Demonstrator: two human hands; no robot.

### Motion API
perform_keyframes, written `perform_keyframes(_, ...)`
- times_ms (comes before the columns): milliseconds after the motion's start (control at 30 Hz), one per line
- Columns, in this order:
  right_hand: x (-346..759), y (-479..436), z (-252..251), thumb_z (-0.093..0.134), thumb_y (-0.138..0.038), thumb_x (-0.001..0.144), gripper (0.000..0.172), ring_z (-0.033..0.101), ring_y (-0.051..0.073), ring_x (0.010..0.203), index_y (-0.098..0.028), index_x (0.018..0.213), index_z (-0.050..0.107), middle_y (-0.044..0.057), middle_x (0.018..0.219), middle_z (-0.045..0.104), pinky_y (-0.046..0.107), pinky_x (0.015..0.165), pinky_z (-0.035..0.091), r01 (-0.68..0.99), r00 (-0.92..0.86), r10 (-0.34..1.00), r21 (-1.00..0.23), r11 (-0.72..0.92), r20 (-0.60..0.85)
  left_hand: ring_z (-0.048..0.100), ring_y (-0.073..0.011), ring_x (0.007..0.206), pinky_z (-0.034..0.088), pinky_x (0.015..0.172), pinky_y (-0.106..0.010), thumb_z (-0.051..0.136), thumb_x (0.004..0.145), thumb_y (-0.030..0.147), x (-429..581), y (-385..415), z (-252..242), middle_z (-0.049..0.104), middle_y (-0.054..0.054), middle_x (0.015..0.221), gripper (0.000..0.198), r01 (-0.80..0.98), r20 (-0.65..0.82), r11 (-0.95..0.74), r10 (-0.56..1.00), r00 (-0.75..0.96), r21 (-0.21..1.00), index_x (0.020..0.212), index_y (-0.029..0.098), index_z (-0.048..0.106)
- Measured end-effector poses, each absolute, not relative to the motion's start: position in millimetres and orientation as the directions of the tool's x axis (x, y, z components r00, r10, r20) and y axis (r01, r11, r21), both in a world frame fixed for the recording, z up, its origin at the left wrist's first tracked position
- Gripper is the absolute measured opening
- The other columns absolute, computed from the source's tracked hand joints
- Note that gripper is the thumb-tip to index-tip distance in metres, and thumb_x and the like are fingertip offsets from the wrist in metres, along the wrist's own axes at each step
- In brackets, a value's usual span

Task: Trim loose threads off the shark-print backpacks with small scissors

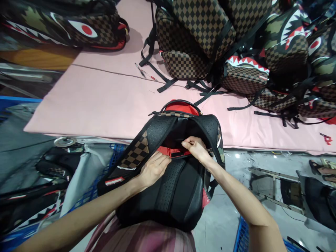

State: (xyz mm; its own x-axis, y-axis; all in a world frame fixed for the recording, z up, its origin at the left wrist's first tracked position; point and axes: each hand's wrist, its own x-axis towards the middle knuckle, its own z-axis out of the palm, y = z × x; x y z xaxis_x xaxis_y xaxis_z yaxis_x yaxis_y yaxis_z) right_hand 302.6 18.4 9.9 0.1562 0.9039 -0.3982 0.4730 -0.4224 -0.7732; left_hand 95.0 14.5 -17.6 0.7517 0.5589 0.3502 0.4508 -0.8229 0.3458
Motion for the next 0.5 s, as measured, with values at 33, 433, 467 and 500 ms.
perform_keyframes(33, 304.8, 17.7, 10.1, 0.057, -0.039, 0.074, 0.022, 0.060, 0.015, 0.067, -0.017, 0.076, 0.063, 0.001, 0.070, 0.065, 0.024, 0.062, 0.042, 0.437, 0.169, 0.907, -0.796, -0.419, -0.385, 0.055, -0.0158, 0.071, 0.043, 0.070, -0.029, 0.041, 0.089, 0.015, 96.4, 16.1, -13.1, 0.058, -0.003, 0.069, 0.019, 0.479, 0.306, -0.797, 0.590, 0.747, 0.369, 0.076, 0.016, 0.055)
perform_keyframes(433, 309.2, 19.0, 5.4, 0.057, -0.039, 0.070, 0.023, 0.054, 0.013, 0.060, -0.017, 0.073, 0.061, 0.000, 0.064, 0.060, 0.025, 0.059, 0.041, 0.366, 0.216, 0.918, -0.844, -0.392, -0.332, 0.063, -0.0198, 0.081, 0.040, 0.067, -0.025, 0.055, 0.079, 0.037, 153.4, 82.2, 34.7, 0.069, -0.004, 0.078, 0.018, 0.814, -0.511, -0.438, 0.634, 0.580, 0.381, 0.084, 0.027, 0.070)
perform_keyframes(467, 310.4, 18.6, 6.1, 0.057, -0.039, 0.071, 0.023, 0.054, 0.013, 0.060, -0.017, 0.072, 0.061, -0.001, 0.064, 0.060, 0.024, 0.059, 0.041, 0.375, 0.213, 0.919, -0.840, -0.391, -0.333, 0.063, -0.0200, 0.081, 0.040, 0.066, -0.026, 0.055, 0.079, 0.036, 154.4, 82.0, 33.1, 0.069, -0.004, 0.078, 0.018, 0.811, -0.504, -0.439, 0.635, 0.585, 0.387, 0.082, 0.027, 0.070)
perform_keyframes(500, 311.5, 17.9, 7.5, 0.056, -0.038, 0.072, 0.022, 0.055, 0.013, 0.060, -0.017, 0.072, 0.061, 0.000, 0.064, 0.061, 0.024, 0.058, 0.041, 0.394, 0.210, 0.919, -0.832, -0.391, -0.333, 0.064, -0.0203, 0.079, 0.040, 0.065, -0.026, 0.053, 0.080, 0.034, 154.5, 80.4, 31.2, 0.069, -0.005, 0.078, 0.019, 0.811, -0.496, -0.441, 0.642, 0.585, 0.385, 0.081, 0.025, 0.070)
